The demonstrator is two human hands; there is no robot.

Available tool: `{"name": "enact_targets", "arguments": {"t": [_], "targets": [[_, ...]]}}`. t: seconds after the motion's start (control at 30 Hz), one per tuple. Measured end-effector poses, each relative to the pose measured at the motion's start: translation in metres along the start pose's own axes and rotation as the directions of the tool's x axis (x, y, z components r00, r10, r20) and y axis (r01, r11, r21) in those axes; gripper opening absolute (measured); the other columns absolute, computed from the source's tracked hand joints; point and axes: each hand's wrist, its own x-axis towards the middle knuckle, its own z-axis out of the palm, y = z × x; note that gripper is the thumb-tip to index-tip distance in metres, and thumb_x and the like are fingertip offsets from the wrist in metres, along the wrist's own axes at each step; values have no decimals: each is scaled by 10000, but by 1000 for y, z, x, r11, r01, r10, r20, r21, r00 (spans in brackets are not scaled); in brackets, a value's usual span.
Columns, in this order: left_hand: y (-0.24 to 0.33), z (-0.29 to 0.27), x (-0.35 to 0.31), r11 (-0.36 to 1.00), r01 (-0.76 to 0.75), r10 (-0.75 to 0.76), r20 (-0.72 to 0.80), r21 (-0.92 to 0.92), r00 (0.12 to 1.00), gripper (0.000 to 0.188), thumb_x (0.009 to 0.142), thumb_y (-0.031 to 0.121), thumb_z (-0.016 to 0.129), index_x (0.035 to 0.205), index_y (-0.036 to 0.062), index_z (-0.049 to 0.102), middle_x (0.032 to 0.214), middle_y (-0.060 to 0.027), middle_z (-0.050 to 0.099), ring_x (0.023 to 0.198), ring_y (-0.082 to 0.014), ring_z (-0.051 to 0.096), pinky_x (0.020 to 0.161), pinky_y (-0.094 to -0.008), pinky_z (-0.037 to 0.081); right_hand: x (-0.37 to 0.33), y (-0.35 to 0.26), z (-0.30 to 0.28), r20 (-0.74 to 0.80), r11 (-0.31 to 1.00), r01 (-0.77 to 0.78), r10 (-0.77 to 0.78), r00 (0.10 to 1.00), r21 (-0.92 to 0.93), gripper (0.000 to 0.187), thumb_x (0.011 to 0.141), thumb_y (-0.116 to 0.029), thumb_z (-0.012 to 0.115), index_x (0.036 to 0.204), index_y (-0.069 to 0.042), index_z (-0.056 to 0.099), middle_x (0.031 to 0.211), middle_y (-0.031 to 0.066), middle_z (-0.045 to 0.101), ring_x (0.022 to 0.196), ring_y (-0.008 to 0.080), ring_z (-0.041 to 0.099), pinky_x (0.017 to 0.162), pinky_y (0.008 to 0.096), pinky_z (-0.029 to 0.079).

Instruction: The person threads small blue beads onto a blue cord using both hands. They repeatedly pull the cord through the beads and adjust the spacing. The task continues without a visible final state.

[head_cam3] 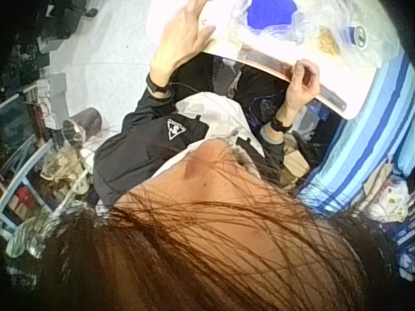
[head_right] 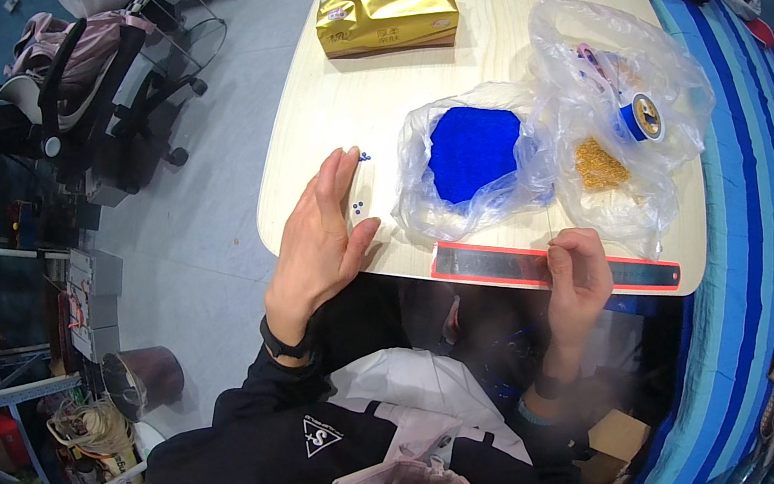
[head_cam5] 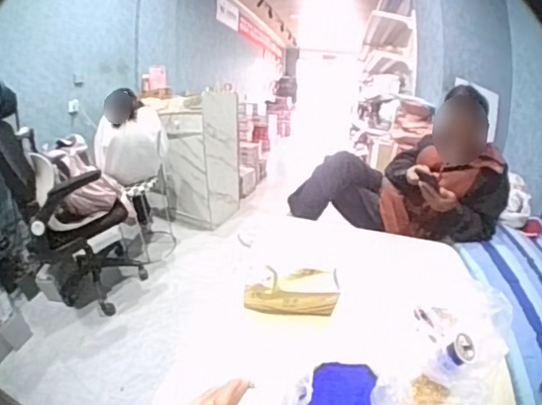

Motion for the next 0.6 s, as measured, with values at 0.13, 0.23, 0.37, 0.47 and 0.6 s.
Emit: {"name": "enact_targets", "arguments": {"t": [0.13, 0.23, 0.37, 0.47, 0.6], "targets": [[3, -1, -7, 1000, -6, 6, -11, -8, 1000, 754, 791, 171, 639, 1368, -25, 194, 1327, -245, 431, 1199, -414, 448, 1030, -446, 348, 0, 1, -1, 10, 1000, 13, -13, 1000, -7, 54, 873, 35, 552, 903, -10, 545, 871, 31, 500, 668, 94, 513, 555, 191, 412], [4, -3, -15, 999, -26, 26, 12, -20, 1000, 779, 768, 137, 633, 1376, -16, 170, 1345, -232, 424, 1200, -414, 447, 1025, -440, 352, 0, 1, -1, 11, 1000, 11, -11, 1000, -4, 53, 873, 36, 551, 901, -8, 545, 868, 32, 500, 672, 95, 513, 555, 192, 409], [4, -8, -27, 990, -59, 64, 39, -124, 997, 808, 747, 88, 615, 1383, 0, 126, 1369, -218, 412, 1185, -418, 461, 1016, -428, 364, 1, 1, 0, 13, 1000, 21, -21, 1000, -3, 52, 871, 37, 551, 897, -7, 544, 867, 33, 499, 672, 97, 515, 558, 192, 407], [4, -6, -26, 980, -74, 69, -33, -183, 997, 771, 767, 149, 655, 1374, 0, 202, 1325, -239, 438, 1162, -412, 483, 997, -435, 388, 1, 0, 0, 13, 1000, 12, -12, 1000, -6, 53, 869, 37, 553, 897, -7, 544, 866, 35, 498, 670, 98, 515, 564, 194, 411], [2, 0, -13, 983, -90, 76, -90, -158, 993, 768, 764, 151, 666, 1368, 9, 214, 1314, -239, 450, 1169, -408, 479, 995, -433, 392, 0, 0, -1, 12, 1000, 5, -5, 1000, -6, 55, 869, 38, 554, 898, -7, 544, 867, 37, 497, 669, 99, 512, 569, 197, 415]]}}
